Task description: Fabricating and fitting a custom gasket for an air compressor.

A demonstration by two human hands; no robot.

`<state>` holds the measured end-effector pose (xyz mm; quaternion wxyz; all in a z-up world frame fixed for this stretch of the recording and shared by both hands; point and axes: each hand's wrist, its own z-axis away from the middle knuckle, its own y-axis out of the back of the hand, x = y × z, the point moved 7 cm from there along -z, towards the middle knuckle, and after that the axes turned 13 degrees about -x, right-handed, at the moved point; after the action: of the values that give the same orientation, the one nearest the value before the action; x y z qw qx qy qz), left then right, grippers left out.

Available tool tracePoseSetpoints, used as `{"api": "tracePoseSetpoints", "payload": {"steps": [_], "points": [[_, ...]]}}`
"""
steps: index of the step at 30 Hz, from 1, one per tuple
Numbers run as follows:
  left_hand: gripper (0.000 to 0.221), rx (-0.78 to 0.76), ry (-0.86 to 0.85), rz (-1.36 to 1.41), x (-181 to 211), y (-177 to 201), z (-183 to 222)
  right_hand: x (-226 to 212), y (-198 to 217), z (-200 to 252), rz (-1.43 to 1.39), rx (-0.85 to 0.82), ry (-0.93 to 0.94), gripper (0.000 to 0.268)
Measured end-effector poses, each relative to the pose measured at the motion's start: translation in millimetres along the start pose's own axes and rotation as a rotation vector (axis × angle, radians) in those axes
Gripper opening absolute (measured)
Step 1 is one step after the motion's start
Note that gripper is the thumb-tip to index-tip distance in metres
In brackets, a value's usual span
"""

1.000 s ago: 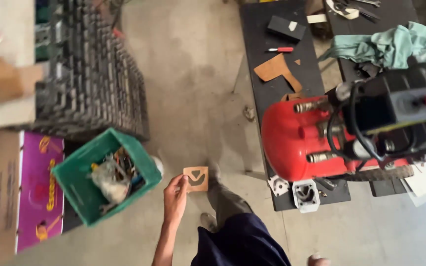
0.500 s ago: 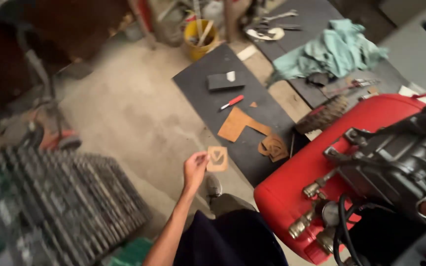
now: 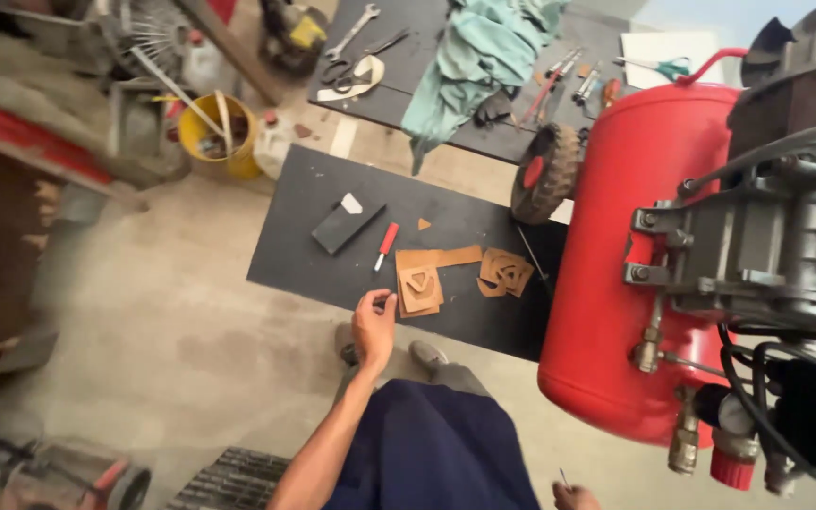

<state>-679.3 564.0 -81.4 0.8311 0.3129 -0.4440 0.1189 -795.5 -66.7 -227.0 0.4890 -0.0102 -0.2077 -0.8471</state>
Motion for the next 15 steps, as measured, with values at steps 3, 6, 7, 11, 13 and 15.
{"api": "tracePoseSetpoints", "payload": {"steps": [3,6,7,11,13,15], "points": [[0.014,-0.094,-0.133,-0.076,-12,8,-10,-118,13,184,0.094,0.222,0.137,0.057],[0.016,-0.19,-0.075,-0.053,-1,16,-13,-257,34,323,-0.095,0.237,0.466,0.039],[0.016,-0.199,-0.077,-0.054,-2,16,-15,-284,27,304,-0.103,0.239,0.459,0.039],[0.022,-0.354,0.105,-0.136,-12,0,-17,-394,45,296,-0.433,0.388,0.954,0.033],[0.026,-0.376,0.152,-0.175,-7,-6,-19,-430,63,293,-0.443,0.425,1.012,0.03],[0.025,-0.398,0.139,-0.149,2,-8,-20,-446,62,258,-0.41,0.29,0.811,0.035]]}}
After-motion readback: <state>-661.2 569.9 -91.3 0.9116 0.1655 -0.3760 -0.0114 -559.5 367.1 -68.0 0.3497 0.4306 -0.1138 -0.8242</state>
